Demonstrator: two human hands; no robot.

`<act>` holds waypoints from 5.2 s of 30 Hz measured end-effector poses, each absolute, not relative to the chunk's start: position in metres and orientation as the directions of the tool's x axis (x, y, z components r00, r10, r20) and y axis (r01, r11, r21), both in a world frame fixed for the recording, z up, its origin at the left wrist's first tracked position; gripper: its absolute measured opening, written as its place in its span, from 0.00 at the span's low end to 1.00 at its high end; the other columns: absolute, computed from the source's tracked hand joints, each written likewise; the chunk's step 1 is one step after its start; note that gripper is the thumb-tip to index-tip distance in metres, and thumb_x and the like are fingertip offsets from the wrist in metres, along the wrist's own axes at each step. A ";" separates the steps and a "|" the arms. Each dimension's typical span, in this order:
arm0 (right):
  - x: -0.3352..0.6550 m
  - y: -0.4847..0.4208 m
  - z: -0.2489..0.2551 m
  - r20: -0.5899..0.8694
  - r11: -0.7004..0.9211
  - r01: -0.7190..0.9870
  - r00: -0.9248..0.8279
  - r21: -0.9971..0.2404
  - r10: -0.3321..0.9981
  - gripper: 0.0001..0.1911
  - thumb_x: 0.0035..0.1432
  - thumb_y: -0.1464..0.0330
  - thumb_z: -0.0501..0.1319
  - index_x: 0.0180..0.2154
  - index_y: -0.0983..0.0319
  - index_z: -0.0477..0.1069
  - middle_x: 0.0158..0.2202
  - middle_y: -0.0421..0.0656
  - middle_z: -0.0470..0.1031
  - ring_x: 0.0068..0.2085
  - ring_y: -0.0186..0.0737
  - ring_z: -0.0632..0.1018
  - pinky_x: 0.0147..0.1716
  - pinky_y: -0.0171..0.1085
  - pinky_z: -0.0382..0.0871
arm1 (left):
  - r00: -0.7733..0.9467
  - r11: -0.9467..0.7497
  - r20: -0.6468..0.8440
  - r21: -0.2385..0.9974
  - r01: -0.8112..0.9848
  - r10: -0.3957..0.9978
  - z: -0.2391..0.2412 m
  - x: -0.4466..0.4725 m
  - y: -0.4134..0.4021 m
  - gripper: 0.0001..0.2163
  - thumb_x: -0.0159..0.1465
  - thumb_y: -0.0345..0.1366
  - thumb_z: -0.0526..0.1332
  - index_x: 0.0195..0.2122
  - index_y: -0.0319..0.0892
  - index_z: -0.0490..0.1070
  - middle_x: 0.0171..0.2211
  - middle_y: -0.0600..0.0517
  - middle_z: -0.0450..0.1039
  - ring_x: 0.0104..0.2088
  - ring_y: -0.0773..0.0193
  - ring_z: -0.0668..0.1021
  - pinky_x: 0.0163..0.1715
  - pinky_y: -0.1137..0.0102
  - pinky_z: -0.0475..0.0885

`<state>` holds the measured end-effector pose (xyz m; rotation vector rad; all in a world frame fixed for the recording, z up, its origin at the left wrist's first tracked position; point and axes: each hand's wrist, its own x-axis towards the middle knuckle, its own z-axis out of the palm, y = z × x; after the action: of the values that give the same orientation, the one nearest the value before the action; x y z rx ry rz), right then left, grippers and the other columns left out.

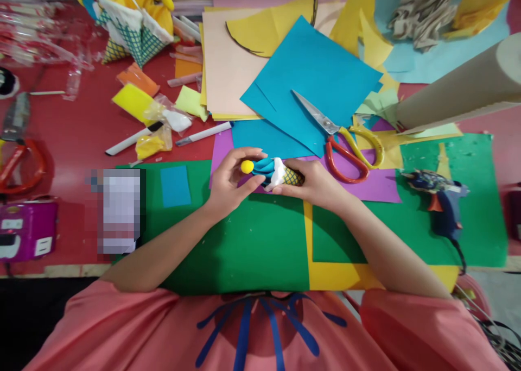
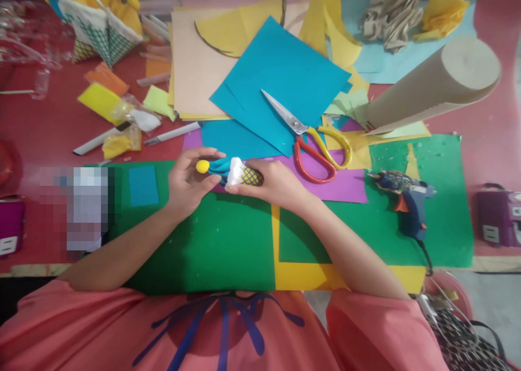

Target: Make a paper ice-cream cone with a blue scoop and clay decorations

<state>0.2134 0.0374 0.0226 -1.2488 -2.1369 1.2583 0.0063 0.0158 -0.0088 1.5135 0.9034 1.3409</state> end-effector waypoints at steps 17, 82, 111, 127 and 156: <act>0.183 0.018 0.003 -0.231 -0.311 -0.158 -0.388 -0.937 0.892 0.29 0.48 0.58 0.71 0.47 0.60 0.63 0.34 0.40 0.77 0.30 0.33 0.77 0.26 0.31 0.71 | 0.199 -0.077 0.057 0.993 0.095 0.978 -0.019 0.009 0.018 0.24 0.56 0.53 0.67 0.48 0.44 0.72 0.48 0.46 0.75 0.51 0.57 0.77 0.53 0.63 0.71; 0.205 0.026 0.010 0.346 0.359 0.098 -0.126 -0.928 0.930 0.08 0.58 0.61 0.66 0.39 0.55 0.79 0.30 0.39 0.71 0.34 0.36 0.73 0.33 0.37 0.70 | 0.551 0.609 -0.344 0.672 -0.420 0.760 -0.001 0.027 0.007 0.24 0.54 0.46 0.71 0.45 0.40 0.66 0.39 0.48 0.81 0.32 0.64 0.83 0.31 0.75 0.77; 0.196 0.021 0.006 0.128 0.110 -0.088 -0.228 -0.990 0.965 0.20 0.51 0.57 0.70 0.43 0.57 0.69 0.43 0.43 0.73 0.45 0.40 0.76 0.49 0.42 0.72 | 0.489 0.432 -0.371 0.902 -0.013 0.789 0.006 0.024 0.005 0.23 0.55 0.55 0.66 0.33 0.41 0.61 0.20 0.60 0.61 0.19 0.75 0.63 0.18 0.75 0.56; 0.201 0.024 0.008 0.162 0.135 -0.125 -0.243 -0.983 0.956 0.13 0.55 0.61 0.68 0.39 0.58 0.70 0.39 0.40 0.72 0.42 0.36 0.74 0.45 0.38 0.70 | 0.601 0.572 -0.397 0.810 -0.126 0.694 0.002 0.021 0.003 0.19 0.57 0.50 0.66 0.33 0.41 0.63 0.23 0.59 0.61 0.20 0.76 0.62 0.20 0.75 0.57; 0.201 0.026 0.006 0.030 0.003 -0.097 -0.272 -0.995 0.962 0.19 0.57 0.50 0.62 0.43 0.55 0.67 0.45 0.44 0.75 0.48 0.44 0.77 0.47 0.45 0.75 | 0.518 0.478 -0.385 0.877 -0.055 0.764 0.004 0.026 0.005 0.20 0.57 0.46 0.67 0.40 0.41 0.60 0.24 0.58 0.68 0.20 0.73 0.70 0.19 0.76 0.63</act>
<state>0.2008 0.0264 0.0056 -0.9808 -1.3423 1.4403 0.0259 0.0046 0.0045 0.9443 0.8929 0.5904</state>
